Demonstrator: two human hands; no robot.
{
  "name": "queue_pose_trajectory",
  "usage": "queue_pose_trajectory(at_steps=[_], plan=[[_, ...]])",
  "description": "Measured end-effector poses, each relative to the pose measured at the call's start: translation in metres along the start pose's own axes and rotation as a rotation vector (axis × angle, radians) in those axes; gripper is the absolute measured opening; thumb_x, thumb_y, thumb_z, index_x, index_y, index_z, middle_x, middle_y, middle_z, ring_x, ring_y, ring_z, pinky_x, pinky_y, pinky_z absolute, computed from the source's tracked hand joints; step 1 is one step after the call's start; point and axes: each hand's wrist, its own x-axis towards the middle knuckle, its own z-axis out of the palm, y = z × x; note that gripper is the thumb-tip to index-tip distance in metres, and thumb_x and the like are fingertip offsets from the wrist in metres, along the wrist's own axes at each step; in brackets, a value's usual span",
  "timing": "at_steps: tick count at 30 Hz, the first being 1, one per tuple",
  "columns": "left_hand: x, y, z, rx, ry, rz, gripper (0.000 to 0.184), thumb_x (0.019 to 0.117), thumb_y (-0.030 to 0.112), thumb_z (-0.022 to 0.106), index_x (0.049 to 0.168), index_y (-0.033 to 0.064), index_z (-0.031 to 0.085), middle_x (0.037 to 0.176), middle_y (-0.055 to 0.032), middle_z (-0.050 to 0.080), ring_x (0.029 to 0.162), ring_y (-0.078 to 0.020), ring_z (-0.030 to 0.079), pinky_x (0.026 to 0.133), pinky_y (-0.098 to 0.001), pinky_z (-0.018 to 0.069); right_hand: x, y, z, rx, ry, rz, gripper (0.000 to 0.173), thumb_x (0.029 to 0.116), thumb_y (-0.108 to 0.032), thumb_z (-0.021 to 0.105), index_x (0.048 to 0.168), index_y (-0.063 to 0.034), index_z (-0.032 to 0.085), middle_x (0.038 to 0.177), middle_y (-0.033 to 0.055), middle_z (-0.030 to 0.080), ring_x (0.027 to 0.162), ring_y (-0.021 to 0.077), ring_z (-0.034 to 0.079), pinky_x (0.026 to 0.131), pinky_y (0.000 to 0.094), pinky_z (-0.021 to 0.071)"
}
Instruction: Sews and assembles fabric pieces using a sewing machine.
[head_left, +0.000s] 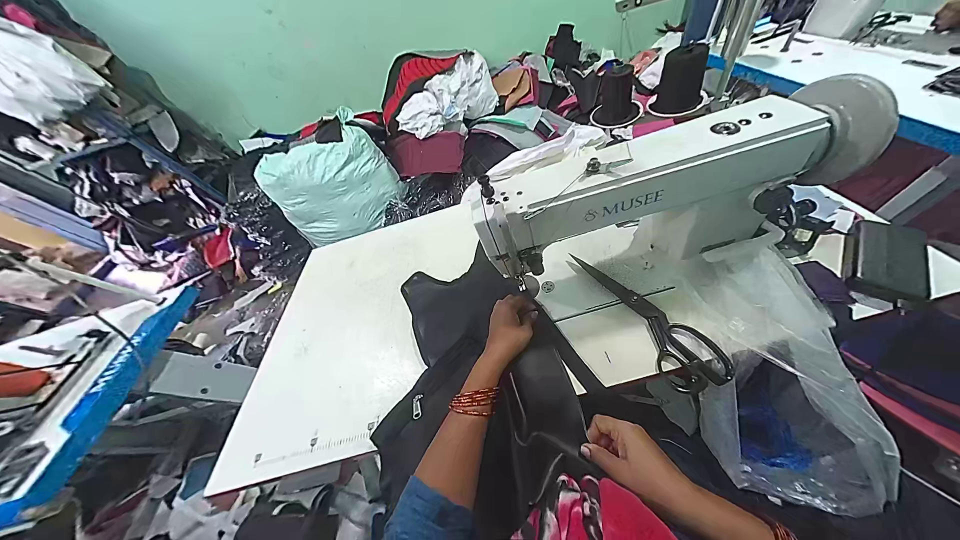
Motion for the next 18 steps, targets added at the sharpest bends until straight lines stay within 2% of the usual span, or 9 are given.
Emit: queue_pose_trajectory(at_steps=[2,4,7,9,10,11,13,15,18], plan=[[-0.001,-0.001,0.001,0.024,0.007,0.017,0.022,0.0980,0.013,0.062,0.108,-0.0037,0.071,0.110,-0.0205,0.068,0.111,-0.0345,0.061,0.104,-0.0477,0.0448,-0.001,-0.004,-0.002,-0.051,-0.016,0.016,0.021,0.0998,-0.021,0.064,0.102,-0.0007,0.065,0.081,0.0077,0.063,0.070,0.0147,0.058,0.068,0.0336,0.0484],[-0.001,-0.001,0.002,0.029,0.015,0.034,0.022,0.0980,0.013,0.061,0.108,-0.0033,0.072,0.110,-0.0201,0.068,0.112,-0.0345,0.061,0.105,-0.0476,0.0447,-0.003,-0.011,-0.010,-0.172,0.027,-0.006,0.027,0.1010,-0.027,0.064,0.108,-0.0014,0.068,0.087,0.0106,0.068,0.076,0.0203,0.065,0.075,0.0400,0.0532],[-0.003,0.000,0.001,0.014,0.014,0.033,0.021,0.0984,0.012,0.061,0.108,-0.0029,0.072,0.109,-0.0198,0.068,0.112,-0.0334,0.061,0.104,-0.0467,0.0447,-0.004,-0.021,-0.035,-0.504,0.441,-0.168,0.030,0.1013,-0.027,0.063,0.112,-0.0013,0.073,0.096,0.0158,0.072,0.089,0.0322,0.072,0.081,0.0517,0.0584],[-0.004,0.000,0.000,0.000,0.017,0.031,0.021,0.0989,0.012,0.061,0.108,-0.0026,0.072,0.110,-0.0196,0.069,0.113,-0.0330,0.061,0.105,-0.0462,0.0447,0.004,-0.018,-0.060,-0.673,0.729,-0.239,0.021,0.0990,-0.013,0.063,0.110,0.0028,0.073,0.103,0.0250,0.070,0.100,0.0458,0.067,0.085,0.0596,0.0557],[-0.005,0.000,-0.001,-0.007,0.020,0.033,0.021,0.0989,0.012,0.061,0.109,-0.0023,0.072,0.111,-0.0194,0.069,0.113,-0.0329,0.061,0.105,-0.0459,0.0447,0.006,-0.017,-0.070,-0.725,0.805,-0.214,0.020,0.0976,-0.005,0.062,0.113,0.0051,0.071,0.111,0.0292,0.068,0.109,0.0509,0.063,0.090,0.0621,0.0533],[-0.005,0.000,-0.001,-0.018,0.024,0.037,0.021,0.0989,0.013,0.061,0.109,-0.0024,0.072,0.111,-0.0193,0.069,0.113,-0.0329,0.061,0.105,-0.0456,0.0444,0.007,-0.015,-0.078,-0.761,0.835,-0.152,0.024,0.0961,0.000,0.062,0.117,0.0067,0.070,0.118,0.0318,0.065,0.115,0.0536,0.060,0.093,0.0632,0.0516],[-0.005,-0.001,-0.002,-0.044,0.033,0.038,0.021,0.0991,0.013,0.061,0.109,-0.0026,0.072,0.110,-0.0190,0.068,0.112,-0.0323,0.060,0.104,-0.0447,0.0437,0.007,-0.012,-0.086,-0.782,0.763,0.020,0.036,0.0979,0.000,0.060,0.133,0.0074,0.061,0.127,0.0345,0.061,0.120,0.0553,0.057,0.096,0.0633,0.0494],[-0.005,-0.002,-0.003,-0.081,0.038,0.036,0.022,0.0990,0.013,0.061,0.110,-0.0028,0.072,0.110,-0.0190,0.069,0.112,-0.0313,0.061,0.104,-0.0437,0.0444,0.005,-0.011,-0.089,-0.804,0.709,0.073,0.045,0.0949,0.001,0.064,0.139,0.0063,0.057,0.128,0.0343,0.061,0.119,0.0551,0.058,0.095,0.0633,0.0499],[-0.006,-0.004,-0.003,-0.139,0.032,0.018,0.022,0.0990,0.013,0.062,0.111,-0.0031,0.071,0.110,-0.0188,0.069,0.112,-0.0298,0.061,0.104,-0.0424,0.0454,0.001,-0.012,-0.093,-0.815,0.671,0.049,0.054,0.0893,0.002,0.071,0.141,0.0053,0.056,0.123,0.0351,0.063,0.115,0.0554,0.060,0.092,0.0648,0.0502]])
